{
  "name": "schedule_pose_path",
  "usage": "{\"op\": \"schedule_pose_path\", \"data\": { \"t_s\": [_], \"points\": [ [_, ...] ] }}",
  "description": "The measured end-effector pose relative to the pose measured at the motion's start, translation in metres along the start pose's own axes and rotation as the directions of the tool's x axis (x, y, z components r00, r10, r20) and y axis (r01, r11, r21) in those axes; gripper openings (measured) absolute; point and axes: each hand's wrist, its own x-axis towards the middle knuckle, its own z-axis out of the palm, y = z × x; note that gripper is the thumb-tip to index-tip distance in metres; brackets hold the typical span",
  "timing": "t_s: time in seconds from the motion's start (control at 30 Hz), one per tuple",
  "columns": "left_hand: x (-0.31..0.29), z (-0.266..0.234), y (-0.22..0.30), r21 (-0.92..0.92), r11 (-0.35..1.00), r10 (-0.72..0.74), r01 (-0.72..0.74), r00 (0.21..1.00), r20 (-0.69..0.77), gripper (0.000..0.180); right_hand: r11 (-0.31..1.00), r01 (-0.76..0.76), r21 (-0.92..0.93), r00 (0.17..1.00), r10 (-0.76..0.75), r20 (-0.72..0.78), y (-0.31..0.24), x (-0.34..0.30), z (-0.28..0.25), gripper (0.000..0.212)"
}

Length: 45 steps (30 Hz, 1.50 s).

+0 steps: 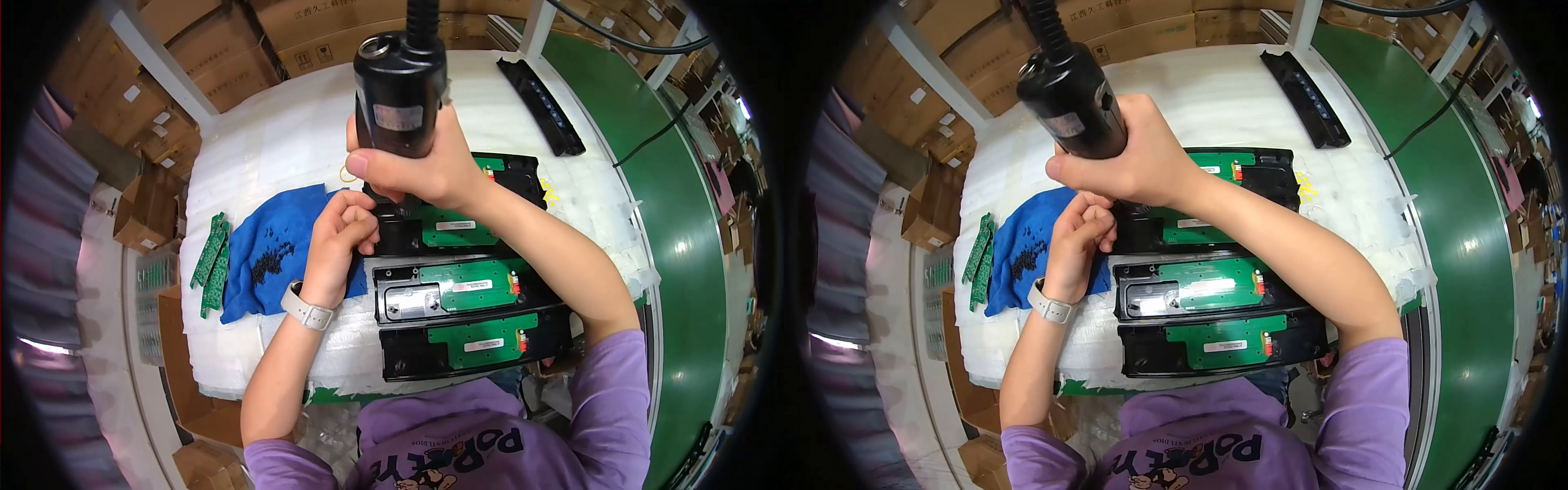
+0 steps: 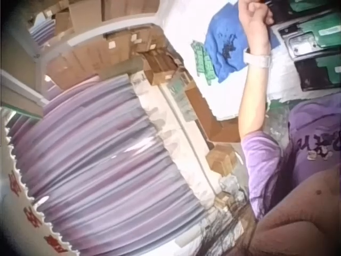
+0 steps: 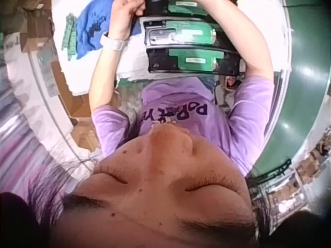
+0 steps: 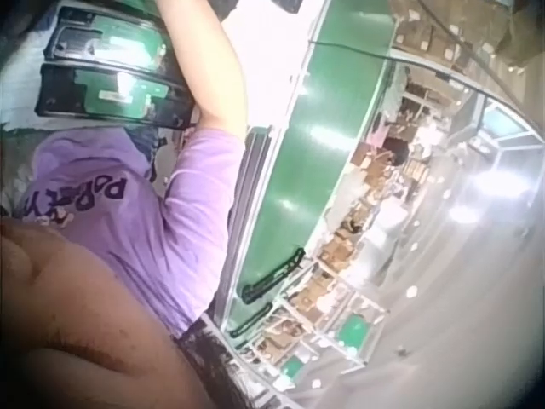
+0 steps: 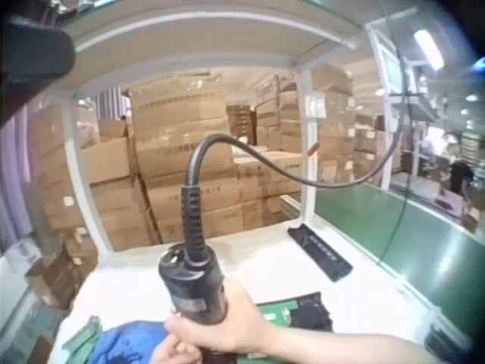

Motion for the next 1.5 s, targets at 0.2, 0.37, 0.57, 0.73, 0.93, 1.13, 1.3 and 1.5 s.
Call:
{"op": "schedule_pose_path", "data": {
  "t_s": [0.2,0.37,0.57,0.73,0.93,1.13,1.3,1.5],
  "points": [
    [0.002,-0.003,-0.003,0.116,0.993,-0.009,0.004,0.999,0.038,0.014,0.997,-0.075,0.032,0.997,0.076,-0.002,0.001,-0.003,-0.007,0.019],
    [0.002,-0.002,-0.001,0.182,0.983,0.002,-0.017,0.996,0.086,0.012,0.986,0.158,-0.061,0.985,-0.161,-0.057,0.003,-0.009,0.003,0.021],
    [-0.008,0.004,0.001,0.201,0.978,0.050,-0.057,0.998,0.036,0.014,0.983,-0.017,0.181,1.000,0.021,-0.017,-0.035,-0.017,-0.009,0.020],
    [-0.020,0.027,0.008,0.202,0.967,0.129,-0.158,0.981,0.147,0.013,0.911,0.158,0.381,0.976,-0.086,-0.199,-0.061,-0.039,-0.029,0.034],
    [-0.022,0.028,0.010,0.183,0.973,0.112,-0.144,0.978,0.178,0.012,0.951,0.184,0.250,0.975,-0.145,-0.169,-0.072,-0.049,-0.034,0.037],
    [-0.023,0.029,0.004,0.124,0.988,0.074,-0.097,0.980,0.185,0.011,0.785,0.160,0.598,0.948,0.046,-0.314,-0.071,-0.053,-0.025,0.033],
    [-0.026,0.032,0.004,0.152,0.982,0.084,-0.110,0.983,0.165,0.010,0.738,0.114,0.665,0.946,0.123,-0.299,-0.072,-0.054,-0.024,0.030],
    [-0.030,0.031,0.002,0.093,0.994,0.043,-0.058,0.987,0.155,0.012,0.668,0.068,0.741,0.938,0.209,-0.275,-0.069,-0.052,-0.022,0.027]
  ]
}}
